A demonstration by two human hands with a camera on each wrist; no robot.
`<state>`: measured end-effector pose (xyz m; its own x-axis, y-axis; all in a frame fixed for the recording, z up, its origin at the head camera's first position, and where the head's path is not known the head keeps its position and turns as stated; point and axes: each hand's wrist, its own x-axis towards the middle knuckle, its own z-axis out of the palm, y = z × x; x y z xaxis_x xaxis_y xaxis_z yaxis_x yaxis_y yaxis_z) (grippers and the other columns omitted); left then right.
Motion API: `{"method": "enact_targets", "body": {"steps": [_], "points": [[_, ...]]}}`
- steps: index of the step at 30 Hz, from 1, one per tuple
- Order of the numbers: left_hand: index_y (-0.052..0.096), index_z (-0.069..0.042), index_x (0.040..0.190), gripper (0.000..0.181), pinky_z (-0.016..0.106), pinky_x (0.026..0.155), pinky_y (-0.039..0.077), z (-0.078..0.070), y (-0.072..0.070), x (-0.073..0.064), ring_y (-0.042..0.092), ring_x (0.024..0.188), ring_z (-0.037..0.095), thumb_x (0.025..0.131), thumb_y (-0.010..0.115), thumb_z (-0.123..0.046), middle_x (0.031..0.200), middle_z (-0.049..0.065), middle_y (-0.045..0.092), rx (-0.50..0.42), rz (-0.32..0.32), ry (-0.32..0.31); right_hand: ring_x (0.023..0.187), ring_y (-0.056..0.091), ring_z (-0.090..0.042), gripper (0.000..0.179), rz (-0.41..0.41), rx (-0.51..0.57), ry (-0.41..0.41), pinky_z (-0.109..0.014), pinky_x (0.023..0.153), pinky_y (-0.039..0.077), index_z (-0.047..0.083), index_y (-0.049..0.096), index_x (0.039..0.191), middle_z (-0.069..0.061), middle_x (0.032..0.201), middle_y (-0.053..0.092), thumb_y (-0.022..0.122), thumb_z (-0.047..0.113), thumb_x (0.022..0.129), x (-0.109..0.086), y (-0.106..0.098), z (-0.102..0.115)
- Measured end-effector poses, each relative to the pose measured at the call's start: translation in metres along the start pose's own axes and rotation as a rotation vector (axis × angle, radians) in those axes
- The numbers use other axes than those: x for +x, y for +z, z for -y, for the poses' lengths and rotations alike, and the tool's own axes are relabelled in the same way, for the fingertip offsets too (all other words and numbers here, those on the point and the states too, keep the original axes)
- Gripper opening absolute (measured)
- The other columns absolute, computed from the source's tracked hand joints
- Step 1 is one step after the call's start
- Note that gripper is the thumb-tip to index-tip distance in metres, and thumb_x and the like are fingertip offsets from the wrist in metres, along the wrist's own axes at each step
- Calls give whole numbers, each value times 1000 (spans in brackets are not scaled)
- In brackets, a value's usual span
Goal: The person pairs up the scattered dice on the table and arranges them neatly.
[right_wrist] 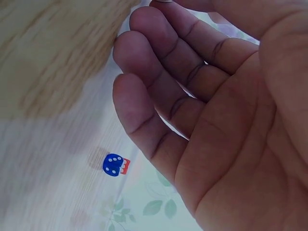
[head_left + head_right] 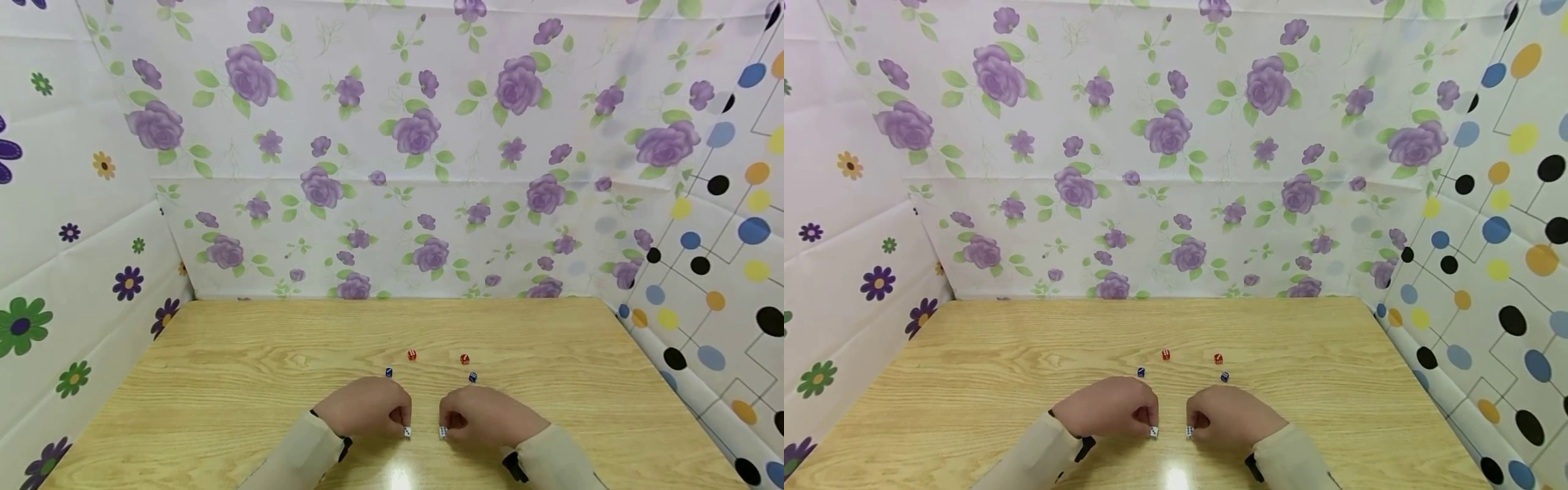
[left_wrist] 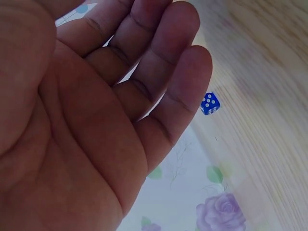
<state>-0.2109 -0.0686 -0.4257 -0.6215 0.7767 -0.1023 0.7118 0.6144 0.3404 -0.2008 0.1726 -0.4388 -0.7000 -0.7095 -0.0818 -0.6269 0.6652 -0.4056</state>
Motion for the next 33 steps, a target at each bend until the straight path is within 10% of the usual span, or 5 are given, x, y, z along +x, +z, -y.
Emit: {"method": "enact_targets", "body": {"steps": [33], "points": [[65,-30,75,11,16,60,44,-5,1,0,51,62,-6,82,73,-29,70,-22,55,-40,4,-6,65,46,3,9,-10,26,-66,-17,61,42,26,64,81,20,76,54,71,20,84,2,1,10]]}}
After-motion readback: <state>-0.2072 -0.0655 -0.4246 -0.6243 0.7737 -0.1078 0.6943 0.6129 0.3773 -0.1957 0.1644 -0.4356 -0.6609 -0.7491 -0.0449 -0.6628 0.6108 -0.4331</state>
